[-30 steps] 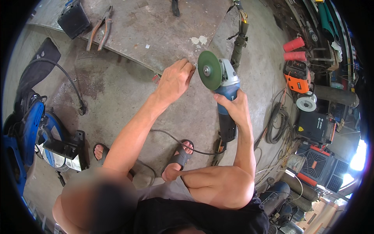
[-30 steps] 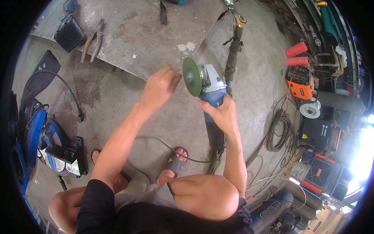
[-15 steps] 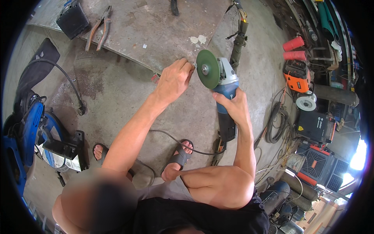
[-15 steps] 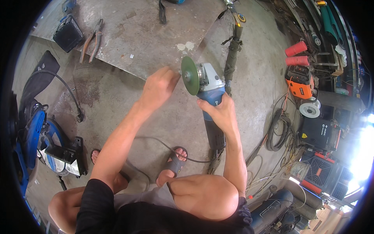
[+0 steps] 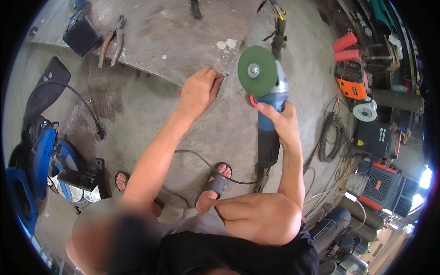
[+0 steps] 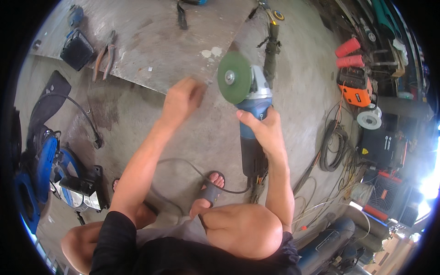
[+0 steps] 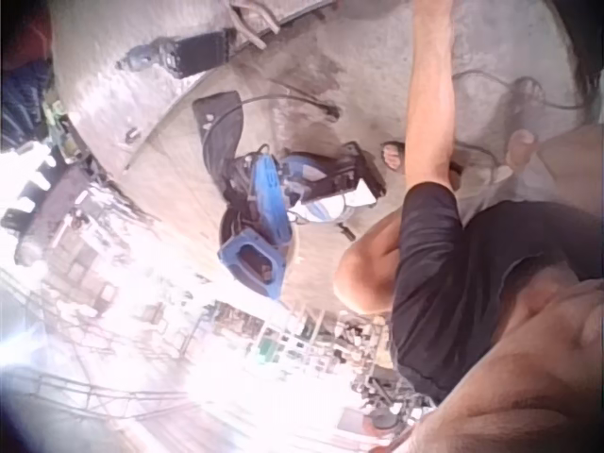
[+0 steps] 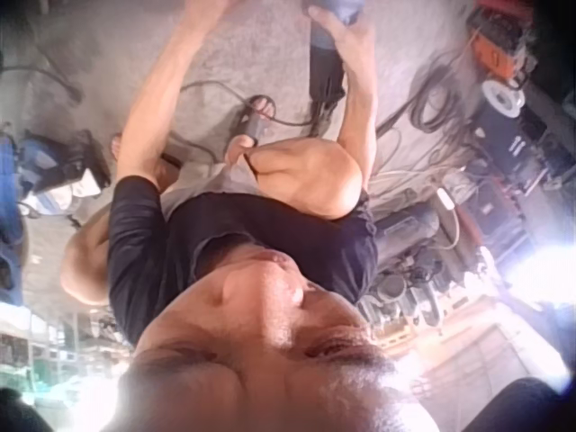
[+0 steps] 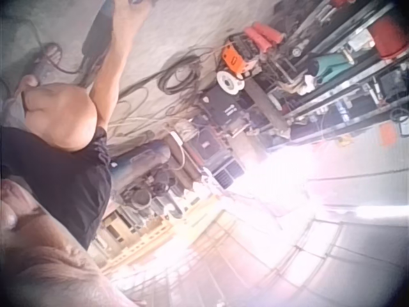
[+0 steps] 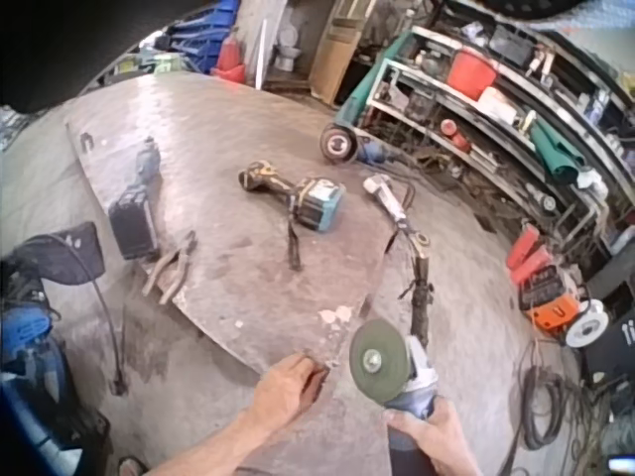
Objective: The person holds a small metal part against a running angle grinder to smooth its edges and then uses scissors to trim a plastic component.
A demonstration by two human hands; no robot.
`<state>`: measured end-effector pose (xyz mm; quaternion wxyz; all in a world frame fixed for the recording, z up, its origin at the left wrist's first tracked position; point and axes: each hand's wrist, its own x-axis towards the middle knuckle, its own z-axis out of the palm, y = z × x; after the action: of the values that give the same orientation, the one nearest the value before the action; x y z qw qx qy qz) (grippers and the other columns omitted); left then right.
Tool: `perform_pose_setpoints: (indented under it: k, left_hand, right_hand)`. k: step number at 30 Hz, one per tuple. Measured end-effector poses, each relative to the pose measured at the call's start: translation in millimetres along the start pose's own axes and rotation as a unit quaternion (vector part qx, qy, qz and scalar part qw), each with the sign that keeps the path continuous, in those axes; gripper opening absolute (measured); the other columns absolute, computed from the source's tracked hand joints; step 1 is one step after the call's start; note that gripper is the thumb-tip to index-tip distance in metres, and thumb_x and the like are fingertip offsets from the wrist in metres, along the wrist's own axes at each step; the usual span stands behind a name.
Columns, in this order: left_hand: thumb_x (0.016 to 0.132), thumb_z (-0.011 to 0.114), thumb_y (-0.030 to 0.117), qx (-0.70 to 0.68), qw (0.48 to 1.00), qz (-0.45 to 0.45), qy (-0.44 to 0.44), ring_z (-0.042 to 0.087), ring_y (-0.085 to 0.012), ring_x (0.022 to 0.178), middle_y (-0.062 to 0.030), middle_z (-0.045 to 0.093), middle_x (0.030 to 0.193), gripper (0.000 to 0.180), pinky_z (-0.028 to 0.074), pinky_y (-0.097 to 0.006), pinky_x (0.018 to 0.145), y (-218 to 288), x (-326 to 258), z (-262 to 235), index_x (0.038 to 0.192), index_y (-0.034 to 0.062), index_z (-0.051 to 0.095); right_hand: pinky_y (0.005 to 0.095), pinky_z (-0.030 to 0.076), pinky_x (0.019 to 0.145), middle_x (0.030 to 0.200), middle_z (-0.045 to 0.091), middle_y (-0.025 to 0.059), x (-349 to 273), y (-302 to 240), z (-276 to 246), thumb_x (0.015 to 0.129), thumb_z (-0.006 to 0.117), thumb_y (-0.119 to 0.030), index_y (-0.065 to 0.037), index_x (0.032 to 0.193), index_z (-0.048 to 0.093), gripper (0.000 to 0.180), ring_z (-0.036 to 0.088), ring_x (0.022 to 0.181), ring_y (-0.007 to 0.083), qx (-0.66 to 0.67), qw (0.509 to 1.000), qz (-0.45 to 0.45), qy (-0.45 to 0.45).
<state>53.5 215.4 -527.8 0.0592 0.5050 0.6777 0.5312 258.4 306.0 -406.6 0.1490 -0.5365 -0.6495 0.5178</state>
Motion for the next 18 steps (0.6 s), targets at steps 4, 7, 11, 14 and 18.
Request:
perform_pose_setpoints:
  k: [4,7,11,14,18]
  left_hand:
    - [0.089,0.073,0.006,-0.043,0.995,-0.086,-0.024,0.068,-0.0362,0.077,-0.0170,0.069,0.088,0.010,0.053,-0.042,0.069,3.0,7.7,-10.3,0.095,-0.0008,0.071]
    - [0.089,0.073,0.006,-0.073,0.987,-0.131,-0.051,0.070,-0.0349,0.076,-0.0183,0.072,0.089,0.010,0.054,-0.040,0.069,5.6,13.4,-13.6,0.097,-0.0015,0.072]
    - [0.092,0.072,0.006,-0.080,0.986,-0.133,-0.061,0.068,-0.0186,0.071,-0.0126,0.073,0.082,0.011,0.053,-0.032,0.063,4.0,14.0,-12.6,0.100,-0.0019,0.073]
    - [0.093,0.073,0.006,-0.069,0.989,-0.119,-0.059,0.067,-0.0114,0.068,-0.0110,0.073,0.079,0.011,0.052,-0.029,0.060,2.4,12.9,-13.2,0.101,-0.0020,0.073]
    - [0.086,0.077,0.005,-0.051,0.993,-0.098,-0.033,0.069,-0.0315,0.075,-0.0153,0.072,0.091,0.010,0.054,-0.039,0.066,5.5,10.9,-16.6,0.093,-0.0004,0.071]
  right_hand:
    - [0.0305,0.052,0.073,0.092,0.069,0.0091,-3.3,5.5,-11.0,0.078,0.084,-0.026,0.008,0.108,0.067,0.049,0.064,0.081,0.0148,0.056,0.998,0.013,0.009]
    - [0.0300,0.052,0.072,0.091,0.069,0.0083,-5.0,11.3,-14.0,0.078,0.085,-0.026,0.007,0.107,0.067,0.048,0.063,0.080,0.0141,0.058,0.998,0.022,0.006]
    - [0.0302,0.052,0.073,0.094,0.069,0.0089,-8.7,18.0,-11.9,0.079,0.084,-0.026,0.008,0.109,0.067,0.048,0.063,0.081,0.0140,0.045,0.999,0.006,-0.006]
    - [0.0301,0.052,0.072,0.092,0.069,0.0075,-9.3,22.0,-9.1,0.079,0.084,-0.025,0.007,0.108,0.067,0.047,0.063,0.080,0.0138,0.043,0.999,0.009,-0.008]
    - [0.0303,0.052,0.072,0.092,0.068,0.0075,-8.6,23.6,-7.2,0.078,0.085,-0.025,0.008,0.108,0.067,0.048,0.062,0.079,0.0141,0.029,0.999,0.013,-0.003]
